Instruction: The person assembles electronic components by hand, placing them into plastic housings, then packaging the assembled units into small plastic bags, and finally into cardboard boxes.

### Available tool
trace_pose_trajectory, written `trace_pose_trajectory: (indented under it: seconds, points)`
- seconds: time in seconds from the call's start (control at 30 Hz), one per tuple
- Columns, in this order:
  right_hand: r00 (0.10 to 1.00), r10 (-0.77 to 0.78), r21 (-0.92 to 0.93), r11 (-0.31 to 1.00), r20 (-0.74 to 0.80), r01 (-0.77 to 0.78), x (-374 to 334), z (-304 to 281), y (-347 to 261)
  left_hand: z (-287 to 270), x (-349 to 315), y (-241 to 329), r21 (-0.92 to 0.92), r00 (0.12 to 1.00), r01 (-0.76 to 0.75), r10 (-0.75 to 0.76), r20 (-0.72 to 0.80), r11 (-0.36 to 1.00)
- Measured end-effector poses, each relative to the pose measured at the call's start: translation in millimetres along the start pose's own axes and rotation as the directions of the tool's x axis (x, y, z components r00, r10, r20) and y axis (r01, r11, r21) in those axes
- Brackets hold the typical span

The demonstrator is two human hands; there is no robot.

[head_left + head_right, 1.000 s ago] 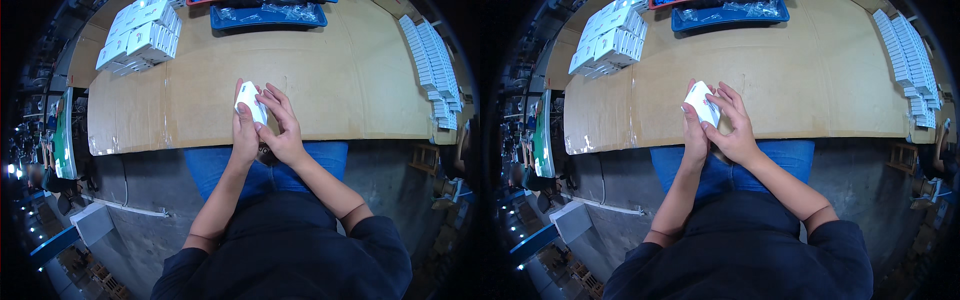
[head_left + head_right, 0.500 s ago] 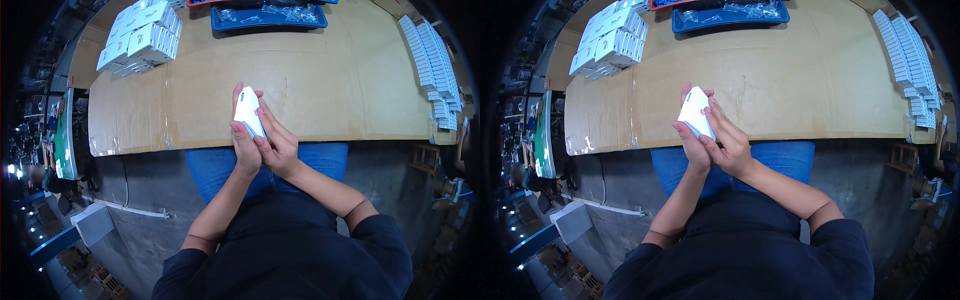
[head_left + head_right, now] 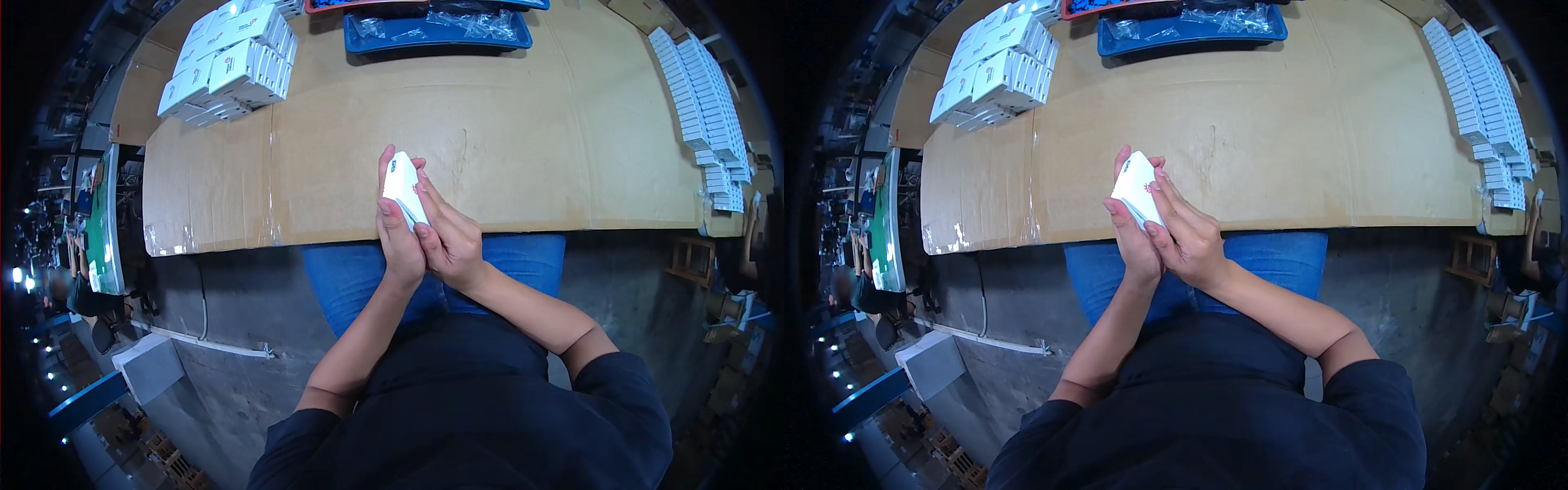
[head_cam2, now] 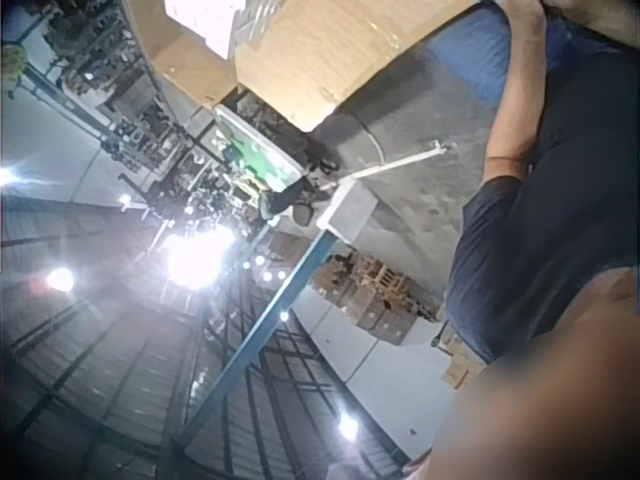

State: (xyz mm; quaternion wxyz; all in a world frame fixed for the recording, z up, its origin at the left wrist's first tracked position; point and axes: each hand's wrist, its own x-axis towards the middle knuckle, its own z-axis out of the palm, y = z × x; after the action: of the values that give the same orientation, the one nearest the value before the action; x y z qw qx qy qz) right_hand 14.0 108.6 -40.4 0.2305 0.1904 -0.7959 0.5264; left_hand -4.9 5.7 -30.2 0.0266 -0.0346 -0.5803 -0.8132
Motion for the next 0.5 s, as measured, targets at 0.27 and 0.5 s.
trace_pose_trajectory:
  seconds: [0.27,0.5]
  points:
    - [0.986,0.167,0.175,0.971,-0.001,-0.165,16,-9,-9,1,8,7,-0.161,0.996,0.088,-0.089,0.005,0.983]
    - [0.997,0.072,0.052,0.996,-0.007,-0.072,10,-3,-10,-4,6,6,-0.089,0.998,0.033,-0.028,0.061,0.996]
